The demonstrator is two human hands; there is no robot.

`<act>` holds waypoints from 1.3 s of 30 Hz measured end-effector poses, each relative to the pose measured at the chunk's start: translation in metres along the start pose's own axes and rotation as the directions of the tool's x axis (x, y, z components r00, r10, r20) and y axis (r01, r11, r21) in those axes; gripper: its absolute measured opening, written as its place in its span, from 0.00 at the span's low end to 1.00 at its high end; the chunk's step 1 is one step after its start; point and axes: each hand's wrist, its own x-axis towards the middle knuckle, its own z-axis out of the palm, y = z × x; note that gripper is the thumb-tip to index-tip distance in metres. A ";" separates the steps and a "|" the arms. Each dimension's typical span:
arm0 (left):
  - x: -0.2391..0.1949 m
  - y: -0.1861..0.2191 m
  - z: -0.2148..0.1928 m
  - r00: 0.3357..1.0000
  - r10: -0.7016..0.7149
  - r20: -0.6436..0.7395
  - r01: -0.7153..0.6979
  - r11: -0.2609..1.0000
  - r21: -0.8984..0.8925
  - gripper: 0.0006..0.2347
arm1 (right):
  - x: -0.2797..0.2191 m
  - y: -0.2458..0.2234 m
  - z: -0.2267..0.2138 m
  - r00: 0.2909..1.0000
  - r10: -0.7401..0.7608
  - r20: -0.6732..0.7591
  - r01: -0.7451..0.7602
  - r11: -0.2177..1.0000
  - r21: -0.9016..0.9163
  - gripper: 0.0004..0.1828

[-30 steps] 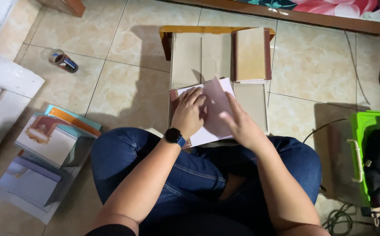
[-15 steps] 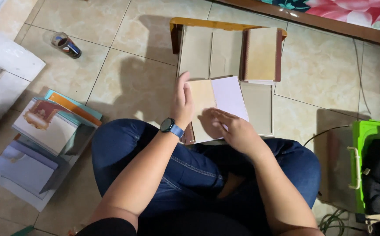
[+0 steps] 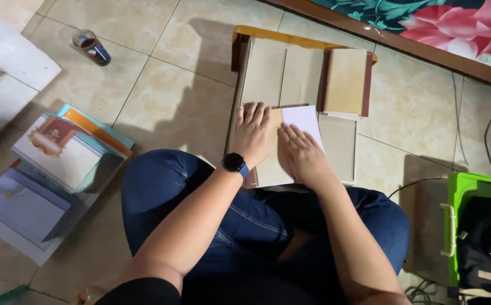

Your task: Applying labels or inserts into small pouches or booklets manually.

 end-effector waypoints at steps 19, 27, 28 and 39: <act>-0.002 0.008 -0.007 0.986 0.167 0.007 -0.167 0.986 0.012 0.20 | -0.018 0.020 -0.050 0.806 0.205 0.555 -0.458 0.809 0.367 0.70; -0.006 0.006 -0.047 0.911 0.332 0.243 -0.309 0.942 -0.128 0.32 | -0.014 0.022 -0.086 0.868 0.377 0.324 -0.497 0.628 0.599 0.20; -0.005 0.005 -0.045 0.909 0.338 0.245 -0.316 0.941 -0.126 0.32 | -0.020 0.028 -0.077 0.866 0.383 0.321 -0.499 0.626 0.599 0.20; -0.023 -0.005 -0.074 0.972 0.230 -0.049 -0.218 0.805 -0.552 0.08 | -0.028 0.025 -0.033 0.799 0.592 0.105 -0.347 0.311 0.885 0.13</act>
